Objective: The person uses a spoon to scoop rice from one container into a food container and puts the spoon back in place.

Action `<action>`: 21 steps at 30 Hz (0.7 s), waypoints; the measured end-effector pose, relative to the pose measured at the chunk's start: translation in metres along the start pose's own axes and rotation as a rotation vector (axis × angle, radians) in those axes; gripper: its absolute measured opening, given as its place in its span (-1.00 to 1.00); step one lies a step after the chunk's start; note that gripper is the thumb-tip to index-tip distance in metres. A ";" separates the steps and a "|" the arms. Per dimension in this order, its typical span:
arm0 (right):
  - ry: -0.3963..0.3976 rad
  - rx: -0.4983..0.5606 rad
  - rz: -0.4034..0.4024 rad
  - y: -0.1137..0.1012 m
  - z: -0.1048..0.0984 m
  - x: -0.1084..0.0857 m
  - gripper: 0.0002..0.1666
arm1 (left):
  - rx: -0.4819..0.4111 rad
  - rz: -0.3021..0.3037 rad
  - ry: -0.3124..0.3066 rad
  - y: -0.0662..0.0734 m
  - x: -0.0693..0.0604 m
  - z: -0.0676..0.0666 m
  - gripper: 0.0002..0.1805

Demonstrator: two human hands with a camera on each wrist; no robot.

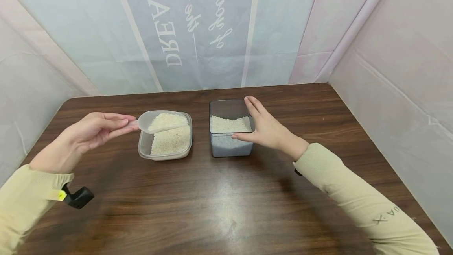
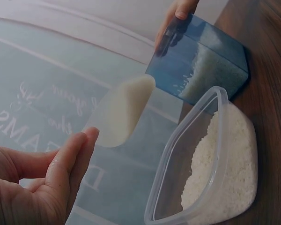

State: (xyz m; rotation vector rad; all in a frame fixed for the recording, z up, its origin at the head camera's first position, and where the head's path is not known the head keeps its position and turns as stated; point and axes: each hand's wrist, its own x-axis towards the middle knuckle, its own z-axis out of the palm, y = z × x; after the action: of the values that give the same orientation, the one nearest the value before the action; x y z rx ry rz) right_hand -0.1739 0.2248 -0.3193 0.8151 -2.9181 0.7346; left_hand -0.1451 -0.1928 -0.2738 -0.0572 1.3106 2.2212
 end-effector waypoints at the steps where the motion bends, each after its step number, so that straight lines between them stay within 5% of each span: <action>1: 0.001 0.001 -0.002 0.000 0.000 0.000 0.24 | 0.005 0.001 0.002 0.000 -0.001 -0.001 -0.75; 21: 0.006 -0.008 -0.009 0.001 0.001 -0.001 0.25 | -0.007 0.010 -0.012 -0.002 -0.012 -0.023 -0.73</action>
State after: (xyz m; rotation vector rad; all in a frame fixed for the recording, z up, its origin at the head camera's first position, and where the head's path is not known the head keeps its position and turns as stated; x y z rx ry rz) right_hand -0.1733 0.2257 -0.3207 0.8239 -2.9077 0.7228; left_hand -0.1395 -0.2163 -0.2841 -0.0395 1.2992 2.2315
